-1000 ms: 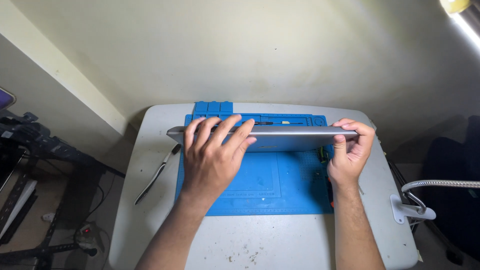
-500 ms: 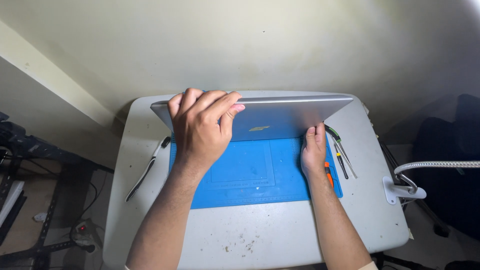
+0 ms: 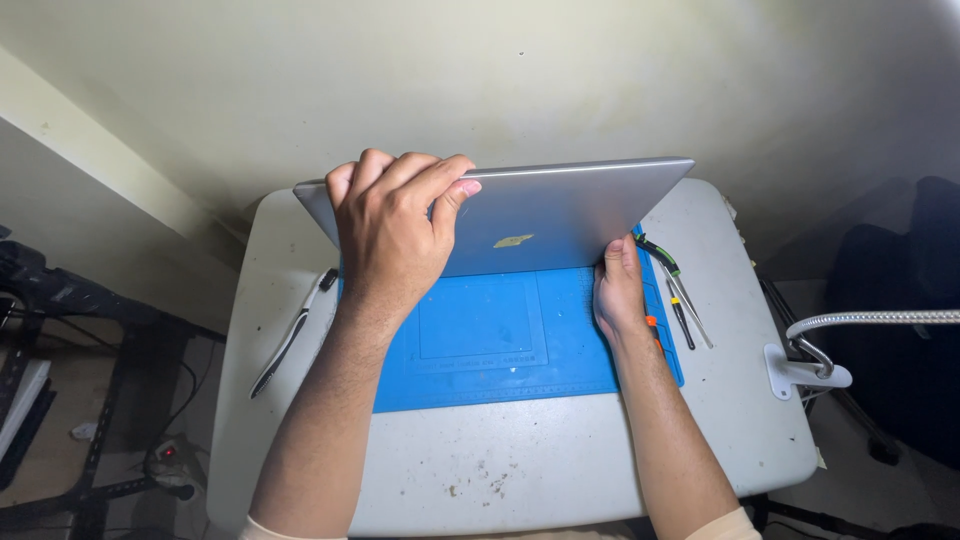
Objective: Prying open a laptop case, removing the back cover, and manipulating internal electronic components.
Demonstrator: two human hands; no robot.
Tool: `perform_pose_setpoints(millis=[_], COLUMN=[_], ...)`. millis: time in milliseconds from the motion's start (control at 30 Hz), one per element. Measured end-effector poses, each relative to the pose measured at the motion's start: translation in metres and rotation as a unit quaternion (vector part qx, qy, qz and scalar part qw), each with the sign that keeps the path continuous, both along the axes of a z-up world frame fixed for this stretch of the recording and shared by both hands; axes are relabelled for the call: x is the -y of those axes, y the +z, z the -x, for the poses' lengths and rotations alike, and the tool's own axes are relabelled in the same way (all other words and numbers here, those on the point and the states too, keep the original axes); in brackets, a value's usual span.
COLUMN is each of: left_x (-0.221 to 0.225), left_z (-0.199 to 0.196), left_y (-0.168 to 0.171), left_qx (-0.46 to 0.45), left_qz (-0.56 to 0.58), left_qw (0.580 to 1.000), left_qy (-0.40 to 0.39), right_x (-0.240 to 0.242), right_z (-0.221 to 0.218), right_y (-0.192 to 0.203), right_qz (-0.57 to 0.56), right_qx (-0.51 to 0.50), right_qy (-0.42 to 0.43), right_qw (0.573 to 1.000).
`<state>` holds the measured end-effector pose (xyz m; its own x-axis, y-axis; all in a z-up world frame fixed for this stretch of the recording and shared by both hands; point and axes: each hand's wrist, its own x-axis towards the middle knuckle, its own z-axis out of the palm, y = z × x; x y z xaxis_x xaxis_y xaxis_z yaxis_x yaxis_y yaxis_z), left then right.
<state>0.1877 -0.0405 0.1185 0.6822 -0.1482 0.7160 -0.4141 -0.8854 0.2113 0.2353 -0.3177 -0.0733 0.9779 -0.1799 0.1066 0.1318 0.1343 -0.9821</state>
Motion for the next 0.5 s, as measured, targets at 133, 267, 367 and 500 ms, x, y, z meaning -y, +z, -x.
perform_pose_setpoints(millis=[133, 267, 367, 500], left_x=[0.001, 0.006, 0.010, 0.016], left_z=[0.005, 0.033, 0.063, 0.115], left_y=[-0.001, 0.000, -0.014, -0.004], left_qx=[0.009, 0.014, 0.037, 0.033], left_qz=[0.005, -0.008, -0.021, -0.085], left_qw=[1.000, 1.000, 0.999, 0.996], left_qy=[-0.006, 0.001, 0.013, 0.024], right_x=[0.011, 0.014, 0.005, 0.035], right_z=[0.002, 0.021, 0.048, 0.071], right_y=[-0.029, -0.002, 0.065, 0.059], right_qz=[0.012, -0.028, 0.028, 0.088], right_qx=[0.002, 0.135, 0.253, 0.331], right_qy=[-0.017, -0.025, -0.029, 0.011], right_qw=[1.000, 0.990, 0.967, 0.939])
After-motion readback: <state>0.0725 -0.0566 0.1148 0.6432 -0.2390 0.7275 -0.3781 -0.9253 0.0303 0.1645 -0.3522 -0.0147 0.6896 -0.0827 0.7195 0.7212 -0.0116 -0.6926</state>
